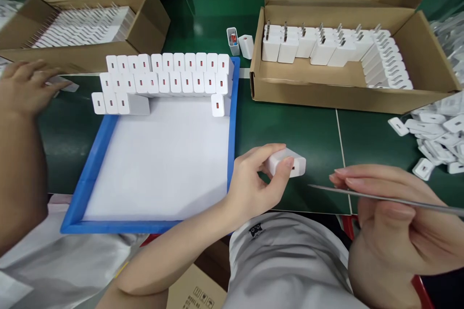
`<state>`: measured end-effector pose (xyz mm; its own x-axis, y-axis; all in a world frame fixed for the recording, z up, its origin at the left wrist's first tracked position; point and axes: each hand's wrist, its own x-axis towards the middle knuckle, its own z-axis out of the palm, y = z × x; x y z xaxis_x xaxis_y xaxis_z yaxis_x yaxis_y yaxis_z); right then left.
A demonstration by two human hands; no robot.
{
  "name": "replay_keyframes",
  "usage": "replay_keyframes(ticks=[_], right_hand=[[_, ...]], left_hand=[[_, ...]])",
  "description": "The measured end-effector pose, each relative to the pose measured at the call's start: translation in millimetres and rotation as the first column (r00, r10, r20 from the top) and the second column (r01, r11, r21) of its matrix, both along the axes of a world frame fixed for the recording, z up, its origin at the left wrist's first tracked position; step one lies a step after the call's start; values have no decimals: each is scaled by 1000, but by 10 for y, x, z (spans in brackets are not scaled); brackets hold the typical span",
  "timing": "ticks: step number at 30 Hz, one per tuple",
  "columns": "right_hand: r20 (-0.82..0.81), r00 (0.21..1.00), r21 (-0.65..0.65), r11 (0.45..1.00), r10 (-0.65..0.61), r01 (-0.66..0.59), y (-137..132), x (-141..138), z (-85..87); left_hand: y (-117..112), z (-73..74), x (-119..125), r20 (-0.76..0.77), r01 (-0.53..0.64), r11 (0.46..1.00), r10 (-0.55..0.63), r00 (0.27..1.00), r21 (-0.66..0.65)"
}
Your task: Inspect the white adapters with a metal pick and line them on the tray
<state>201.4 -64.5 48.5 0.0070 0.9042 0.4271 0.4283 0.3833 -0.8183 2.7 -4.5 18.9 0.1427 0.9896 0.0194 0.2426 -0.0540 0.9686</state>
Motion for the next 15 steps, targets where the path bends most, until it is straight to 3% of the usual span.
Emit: replay_keyframes(ticks=[8, 15], right_hand=[[-66, 997, 22, 999, 36, -35, 78, -179, 26], [26, 997, 43, 997, 66, -67, 158, -185, 40]], left_hand=[[0, -21, 4, -32, 17, 1000, -17, 999, 2], [11, -7, 3, -44, 38, 999, -38, 998, 4]])
